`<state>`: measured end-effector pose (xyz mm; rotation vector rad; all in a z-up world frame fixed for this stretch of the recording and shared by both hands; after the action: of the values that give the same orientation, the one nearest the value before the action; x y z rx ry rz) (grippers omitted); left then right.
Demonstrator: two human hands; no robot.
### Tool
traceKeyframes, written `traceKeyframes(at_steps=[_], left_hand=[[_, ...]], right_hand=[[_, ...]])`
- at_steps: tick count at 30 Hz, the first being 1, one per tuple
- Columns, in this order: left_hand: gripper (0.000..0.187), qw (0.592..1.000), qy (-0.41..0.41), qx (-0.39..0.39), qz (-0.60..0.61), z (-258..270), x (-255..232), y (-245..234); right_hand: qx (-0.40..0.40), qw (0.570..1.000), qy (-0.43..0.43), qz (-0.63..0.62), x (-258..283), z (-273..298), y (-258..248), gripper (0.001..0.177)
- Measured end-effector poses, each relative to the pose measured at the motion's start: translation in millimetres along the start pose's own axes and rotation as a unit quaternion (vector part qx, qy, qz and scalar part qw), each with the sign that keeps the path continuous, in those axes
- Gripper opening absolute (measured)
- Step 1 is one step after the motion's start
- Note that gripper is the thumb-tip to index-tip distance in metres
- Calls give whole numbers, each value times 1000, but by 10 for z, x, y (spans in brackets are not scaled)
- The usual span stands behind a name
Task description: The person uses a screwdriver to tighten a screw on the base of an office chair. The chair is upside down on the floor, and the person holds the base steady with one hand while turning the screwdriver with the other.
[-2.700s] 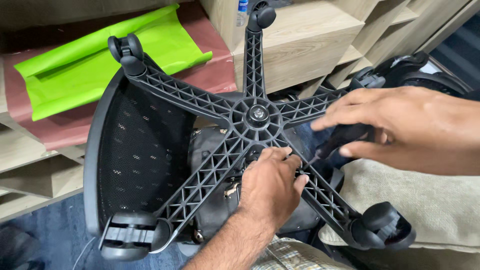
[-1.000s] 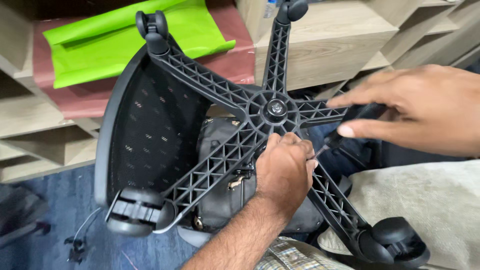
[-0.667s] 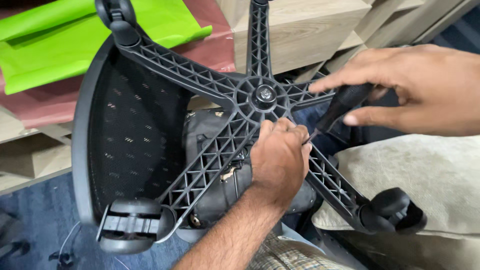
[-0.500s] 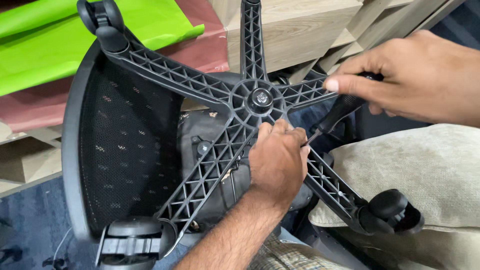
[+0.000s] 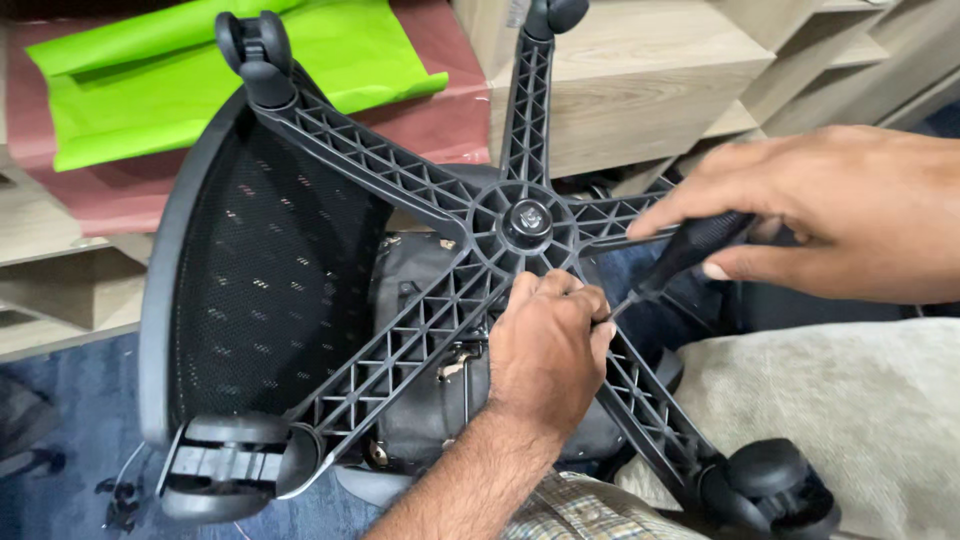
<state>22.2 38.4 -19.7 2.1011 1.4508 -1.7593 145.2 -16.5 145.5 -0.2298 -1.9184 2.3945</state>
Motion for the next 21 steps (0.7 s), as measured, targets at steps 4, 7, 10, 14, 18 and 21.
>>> traceKeyframes(at_steps=[4,7,10,14,18,21], left_hand=[[16,1000,-14,-6,-11,18,-34,27],[16,999,-26,-11,-20,42,-49,48],[17,999,-26,-21,-28,62,-57,71],[19,999,-25,-26,-36,94,-75,75],[20,998,-32,-26,-40,119,-103,78],[16,998,-43,-20,-38,127,-123,78]], right_hand=[[80,978,190,1,-131,25,21,71],[200,901,376,83,-222,43,110,49],[108,979,159,73,-176,-11,92,48],[10,997,78,11,-215,-28,109,63],[104,943,313,49,-377,-20,171,49],[90,979,166,81,-326,-31,122,47]])
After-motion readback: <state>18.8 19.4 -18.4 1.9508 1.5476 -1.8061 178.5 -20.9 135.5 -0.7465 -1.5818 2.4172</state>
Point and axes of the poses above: each hand's wrist, its own z-axis away from the middle knuckle, its own y-axis out of the palm, x = y × z, the point moved 3 cm from there along -z, towards the middle knuckle, and after that the axes turned 6 degrees about -x, right-handed, at the moved point
